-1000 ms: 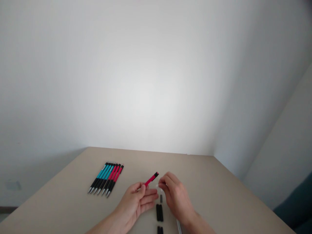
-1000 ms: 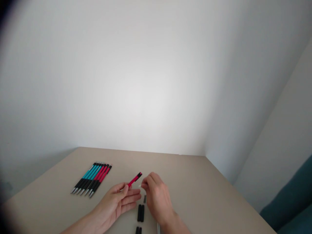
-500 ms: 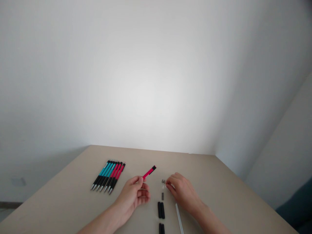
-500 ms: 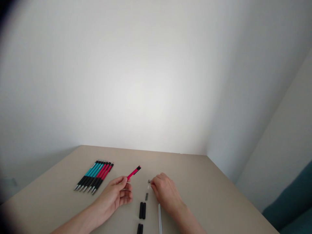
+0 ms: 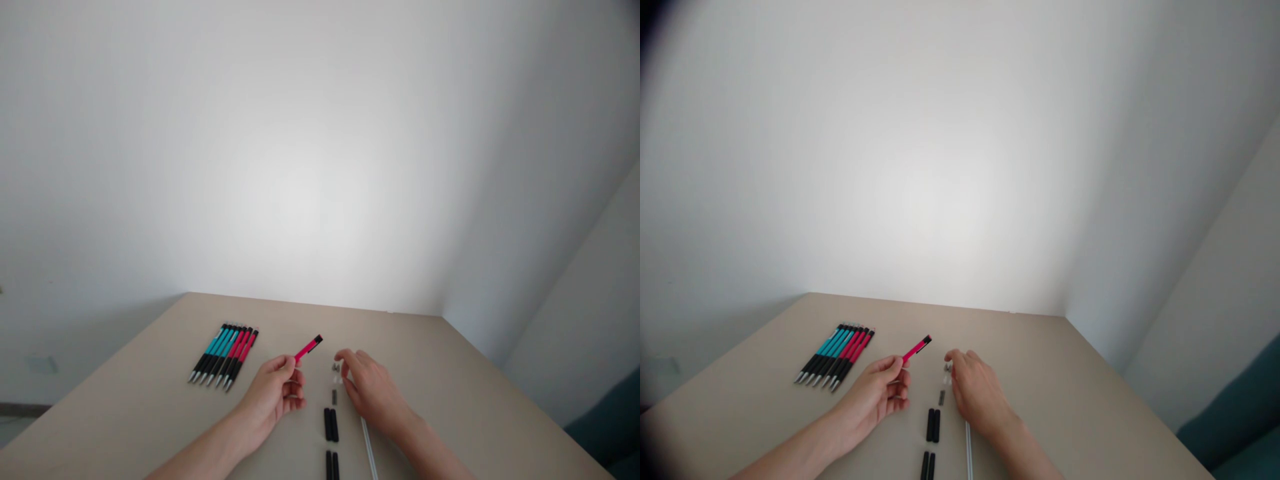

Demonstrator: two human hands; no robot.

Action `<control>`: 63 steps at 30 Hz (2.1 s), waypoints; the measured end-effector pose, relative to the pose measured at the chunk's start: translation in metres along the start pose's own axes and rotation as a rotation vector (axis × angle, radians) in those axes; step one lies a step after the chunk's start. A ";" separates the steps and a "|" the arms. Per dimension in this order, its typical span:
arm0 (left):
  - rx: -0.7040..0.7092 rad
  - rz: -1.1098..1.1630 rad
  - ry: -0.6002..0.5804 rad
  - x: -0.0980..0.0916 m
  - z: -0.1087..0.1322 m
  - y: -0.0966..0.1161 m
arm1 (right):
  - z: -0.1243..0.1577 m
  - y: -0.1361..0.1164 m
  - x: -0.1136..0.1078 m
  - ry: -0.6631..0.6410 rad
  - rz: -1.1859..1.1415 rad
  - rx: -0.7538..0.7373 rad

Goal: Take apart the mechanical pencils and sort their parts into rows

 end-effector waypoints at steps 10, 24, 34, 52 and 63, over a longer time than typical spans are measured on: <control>0.000 -0.004 0.005 0.000 0.001 0.002 | -0.002 -0.004 0.007 -0.005 0.010 0.002; 0.175 -0.250 -0.121 0.005 0.004 0.000 | 0.002 -0.005 -0.001 0.251 -0.368 0.123; 0.368 -0.698 -0.278 0.012 0.017 0.001 | -0.002 -0.014 0.019 0.216 -1.114 0.418; 0.328 -0.719 -0.280 0.003 0.004 -0.005 | -0.006 0.046 -0.006 0.217 -0.562 0.552; 0.322 -0.731 -0.264 0.003 0.003 -0.005 | -0.005 0.076 0.002 -0.026 -0.028 0.553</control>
Point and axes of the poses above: each hand's wrist, its own z-axis away from the middle knuckle, its own x-axis out of the palm, y = z × x, the point moved 2 cm from there along -z, towards the middle knuckle, and after that the axes turned 7 degrees about y, right-handed, at the moved point
